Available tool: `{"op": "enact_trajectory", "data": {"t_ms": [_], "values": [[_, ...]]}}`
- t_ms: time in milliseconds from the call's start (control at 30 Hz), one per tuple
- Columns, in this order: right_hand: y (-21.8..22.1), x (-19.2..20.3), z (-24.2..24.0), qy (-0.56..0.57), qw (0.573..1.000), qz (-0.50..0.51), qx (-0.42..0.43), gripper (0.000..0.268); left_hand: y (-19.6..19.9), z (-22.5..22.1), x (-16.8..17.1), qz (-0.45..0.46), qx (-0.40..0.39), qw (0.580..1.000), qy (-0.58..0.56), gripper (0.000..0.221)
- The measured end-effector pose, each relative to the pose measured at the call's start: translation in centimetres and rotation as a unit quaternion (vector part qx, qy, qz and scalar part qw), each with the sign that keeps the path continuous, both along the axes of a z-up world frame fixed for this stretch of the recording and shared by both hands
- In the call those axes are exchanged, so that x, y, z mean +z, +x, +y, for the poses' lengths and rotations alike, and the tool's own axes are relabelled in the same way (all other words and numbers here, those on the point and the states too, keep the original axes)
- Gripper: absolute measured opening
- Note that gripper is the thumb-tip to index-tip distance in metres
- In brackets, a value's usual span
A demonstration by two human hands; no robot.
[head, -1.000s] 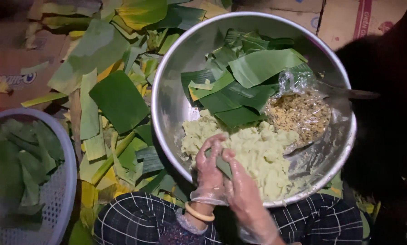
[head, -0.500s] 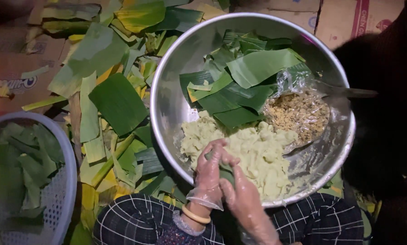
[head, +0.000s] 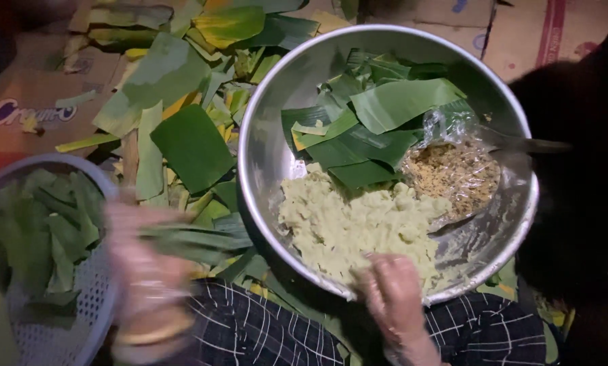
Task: Shaping dough into balls and placing them on banana leaves
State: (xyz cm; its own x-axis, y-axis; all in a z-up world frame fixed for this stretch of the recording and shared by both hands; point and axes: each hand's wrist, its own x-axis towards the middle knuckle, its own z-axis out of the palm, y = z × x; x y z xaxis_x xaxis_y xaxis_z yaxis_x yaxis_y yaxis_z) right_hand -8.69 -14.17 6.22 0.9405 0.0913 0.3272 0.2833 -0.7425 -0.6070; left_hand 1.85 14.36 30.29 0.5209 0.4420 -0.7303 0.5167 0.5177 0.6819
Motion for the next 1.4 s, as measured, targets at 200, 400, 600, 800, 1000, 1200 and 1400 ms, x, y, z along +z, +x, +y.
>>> {"op": "enact_trajectory", "data": {"t_ms": [200, 400, 600, 800, 1000, 1200, 1400], "values": [[2.9, 3.0, -0.6, -0.075, 0.991, 0.096, -0.047, 0.066, -0.1, 22.8, -11.1, -0.424, -0.045, 0.904, 0.022, 0.060], [3.5, 4.6, 1.2, -0.250, 0.902, 0.351, 0.011, 0.077, 0.6, 9.7, -10.8, -0.303, 0.114, 0.945, 0.039, 0.031], [5.2, 7.9, 2.8, -0.428, 0.647, 0.613, 0.148, 0.051, 1.8, -10.2, -11.1, -0.257, -0.072, 0.963, -0.044, 0.021], [7.2, 4.9, 4.5, -0.237, 0.957, 0.143, 0.087, 0.063, 2.2, -11.4, -20.9, -0.197, -0.106, 0.975, 0.002, 0.020], [8.0, -4.6, 5.4, -0.283, 0.928, 0.224, 0.088, 0.026, 2.3, -11.3, -23.5, -0.276, -0.047, 0.959, 0.036, 0.026], [4.6, 1.9, 3.2, -0.131, 0.957, 0.199, 0.164, 0.049, 2.8, -11.2, -20.8, -0.237, -0.078, 0.968, 0.041, 0.024], [1.0, 5.3, 0.4, -0.028, 0.955, 0.262, 0.136, 0.035, 2.8, -11.2, -20.8, -0.233, -0.076, 0.969, 0.022, 0.021]]}}
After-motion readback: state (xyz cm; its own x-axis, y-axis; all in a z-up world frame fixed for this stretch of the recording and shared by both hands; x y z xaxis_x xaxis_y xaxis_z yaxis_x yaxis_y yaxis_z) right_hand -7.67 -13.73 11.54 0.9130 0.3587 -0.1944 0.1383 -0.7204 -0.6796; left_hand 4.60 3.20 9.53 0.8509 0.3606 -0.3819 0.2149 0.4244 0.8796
